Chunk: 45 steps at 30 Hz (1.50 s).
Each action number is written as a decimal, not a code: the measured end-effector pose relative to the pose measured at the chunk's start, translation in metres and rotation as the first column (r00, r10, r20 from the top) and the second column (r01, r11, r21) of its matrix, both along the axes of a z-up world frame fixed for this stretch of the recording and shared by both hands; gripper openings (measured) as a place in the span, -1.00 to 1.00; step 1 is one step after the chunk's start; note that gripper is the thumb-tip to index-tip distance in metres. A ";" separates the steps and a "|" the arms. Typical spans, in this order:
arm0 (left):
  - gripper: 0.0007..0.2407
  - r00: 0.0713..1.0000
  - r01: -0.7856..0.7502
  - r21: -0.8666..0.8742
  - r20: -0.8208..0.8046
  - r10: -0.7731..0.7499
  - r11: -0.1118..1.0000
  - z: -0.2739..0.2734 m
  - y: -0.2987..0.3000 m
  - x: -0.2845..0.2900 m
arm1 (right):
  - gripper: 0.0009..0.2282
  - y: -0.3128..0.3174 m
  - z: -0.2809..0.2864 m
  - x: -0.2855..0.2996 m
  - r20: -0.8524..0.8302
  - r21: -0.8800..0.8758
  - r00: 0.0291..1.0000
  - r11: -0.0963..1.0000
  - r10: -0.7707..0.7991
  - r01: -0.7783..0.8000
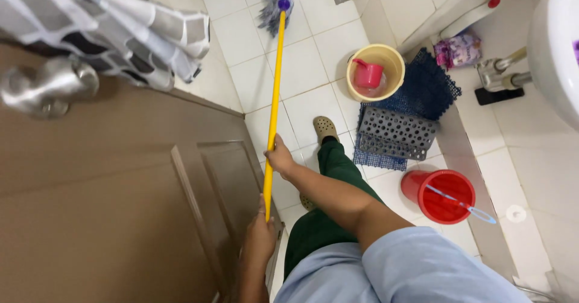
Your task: Mopping the tiled floor of a bathroom with a mop and bucket.
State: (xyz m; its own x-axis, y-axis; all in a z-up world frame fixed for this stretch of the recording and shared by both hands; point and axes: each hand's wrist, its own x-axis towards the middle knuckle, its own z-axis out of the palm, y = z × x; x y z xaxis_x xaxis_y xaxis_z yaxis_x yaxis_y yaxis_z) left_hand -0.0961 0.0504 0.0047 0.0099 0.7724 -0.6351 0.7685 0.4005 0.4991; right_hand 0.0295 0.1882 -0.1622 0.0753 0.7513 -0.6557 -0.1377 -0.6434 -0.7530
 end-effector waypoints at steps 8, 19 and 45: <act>-0.45 0.994 0.027 -0.245 -0.093 -0.051 0.969 -0.037 -0.066 -0.021 | -0.42 -0.074 -0.074 -0.035 0.156 -0.303 0.967 0.941 0.201 -0.147; -0.37 0.978 0.184 -0.314 -0.032 -0.204 0.932 -0.024 -0.062 0.025 | -0.43 -0.089 -0.023 0.034 0.246 -0.417 0.949 0.905 0.199 -0.082; -0.35 0.980 0.049 -0.077 -0.188 -0.063 0.996 0.078 -0.262 0.122 | -0.52 -0.256 0.070 0.143 0.865 -0.169 -0.109 0.080 0.489 -0.982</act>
